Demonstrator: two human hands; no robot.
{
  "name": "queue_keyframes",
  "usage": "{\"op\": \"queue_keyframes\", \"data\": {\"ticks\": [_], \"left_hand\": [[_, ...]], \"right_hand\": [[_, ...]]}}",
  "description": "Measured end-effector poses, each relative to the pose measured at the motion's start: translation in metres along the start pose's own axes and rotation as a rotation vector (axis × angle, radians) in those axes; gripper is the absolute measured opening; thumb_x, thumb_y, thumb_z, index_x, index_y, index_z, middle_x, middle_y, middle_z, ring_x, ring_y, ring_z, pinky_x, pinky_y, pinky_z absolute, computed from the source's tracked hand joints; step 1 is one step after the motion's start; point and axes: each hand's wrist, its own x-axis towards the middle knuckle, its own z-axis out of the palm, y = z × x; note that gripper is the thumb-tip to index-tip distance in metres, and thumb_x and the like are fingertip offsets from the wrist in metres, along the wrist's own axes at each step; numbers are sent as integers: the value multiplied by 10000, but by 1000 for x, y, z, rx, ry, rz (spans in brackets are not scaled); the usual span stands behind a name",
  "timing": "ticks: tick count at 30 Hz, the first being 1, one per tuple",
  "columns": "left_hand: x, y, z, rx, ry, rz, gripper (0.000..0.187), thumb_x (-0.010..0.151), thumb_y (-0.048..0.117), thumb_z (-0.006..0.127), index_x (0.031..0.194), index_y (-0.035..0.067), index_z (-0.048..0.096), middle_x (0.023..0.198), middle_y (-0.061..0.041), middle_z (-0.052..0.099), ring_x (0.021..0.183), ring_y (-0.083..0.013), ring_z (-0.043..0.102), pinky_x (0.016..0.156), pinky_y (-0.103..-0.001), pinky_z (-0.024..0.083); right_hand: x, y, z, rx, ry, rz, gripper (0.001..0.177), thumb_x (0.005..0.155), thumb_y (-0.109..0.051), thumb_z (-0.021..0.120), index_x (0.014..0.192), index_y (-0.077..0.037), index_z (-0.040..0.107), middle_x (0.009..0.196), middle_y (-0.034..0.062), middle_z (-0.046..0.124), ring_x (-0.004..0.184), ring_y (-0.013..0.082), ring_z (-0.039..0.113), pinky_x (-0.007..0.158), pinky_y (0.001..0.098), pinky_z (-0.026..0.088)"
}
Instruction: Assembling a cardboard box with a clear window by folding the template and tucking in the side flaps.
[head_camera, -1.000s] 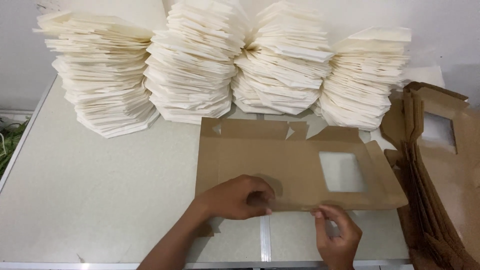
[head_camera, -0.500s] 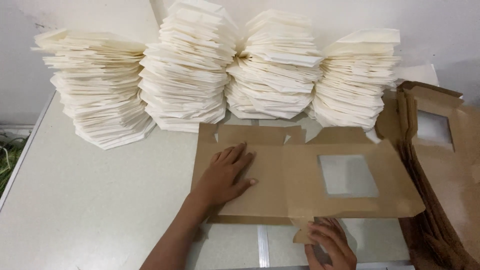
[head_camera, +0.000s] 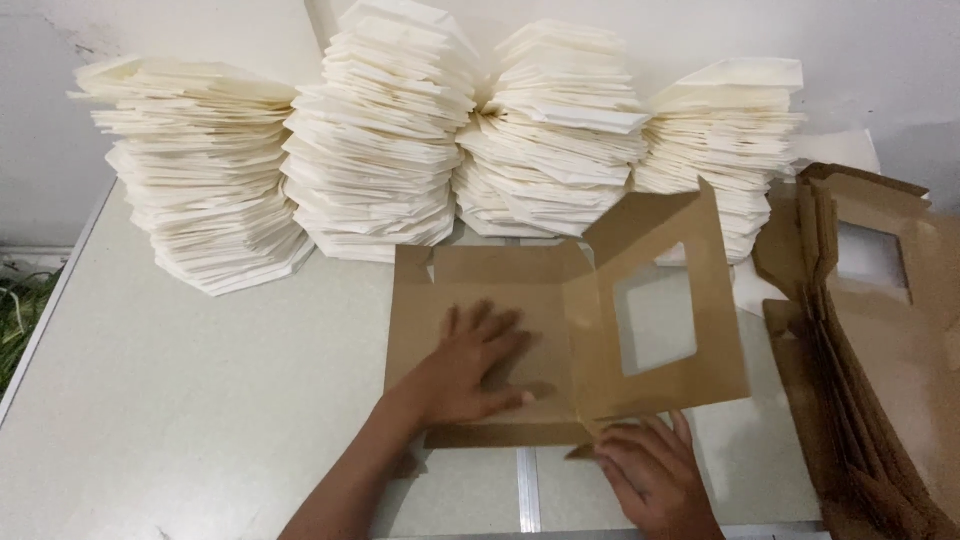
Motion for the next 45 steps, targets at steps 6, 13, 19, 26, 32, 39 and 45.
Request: {"op": "queue_keyframes", "data": {"ticks": [6,13,19,26,32,39,45], "left_hand": [[-8,19,-8,-174,-174,149,524,788,549,694,1078,114,715,1167,-26,701,1271,-318,459,1140,-720,61],[-6,9,2,-293,-182,196,293,994,199,514,812,103,725,619,61,617,579,-193,587,1231,-506,243],[-5,9,7,-287,-142,169,296,991,187,547,750,102,696,596,49,619,536,-208,564,1222,-517,250],[-5,6,12,-269,-108,196,230,966,180,570,798,117,714,691,57,694,589,-199,576,1195,-509,272],[-7,12,3,-279,-82,196,258,966,164,548,750,136,686,587,41,608,523,-193,501,1137,-461,292],[-5,16,1,-290,-77,189,296,1032,304,518,891,150,728,769,35,697,662,-188,594,1036,-432,314],[-11,26,-29,-476,28,288,370,1064,249,470,764,45,543,699,-58,533,665,-202,512,677,-356,421]], "right_hand": [[10,-3,10,-3,67,213,50,876,-140,741,869,-122,695,929,5,736,890,185,686,1139,501,367],[6,-1,23,-3,88,340,65,931,-152,696,957,-96,717,969,34,766,927,187,712,1101,460,400],[30,-20,19,-113,78,230,58,860,-166,785,883,-121,756,946,20,764,879,185,699,1085,488,389],[42,-33,28,-256,86,12,151,811,-130,867,886,-156,739,971,-28,749,896,198,664,1048,530,359],[40,-33,28,-311,32,-118,235,855,-24,781,1053,-148,758,1075,6,742,1013,273,665,1100,590,364],[37,-25,29,-345,-17,-115,204,948,-76,668,1121,-159,737,1232,3,708,1089,270,639,1097,577,333],[45,-6,16,-304,88,-75,287,839,28,780,1007,-204,768,1051,-46,745,977,220,662,1187,622,182]]}}
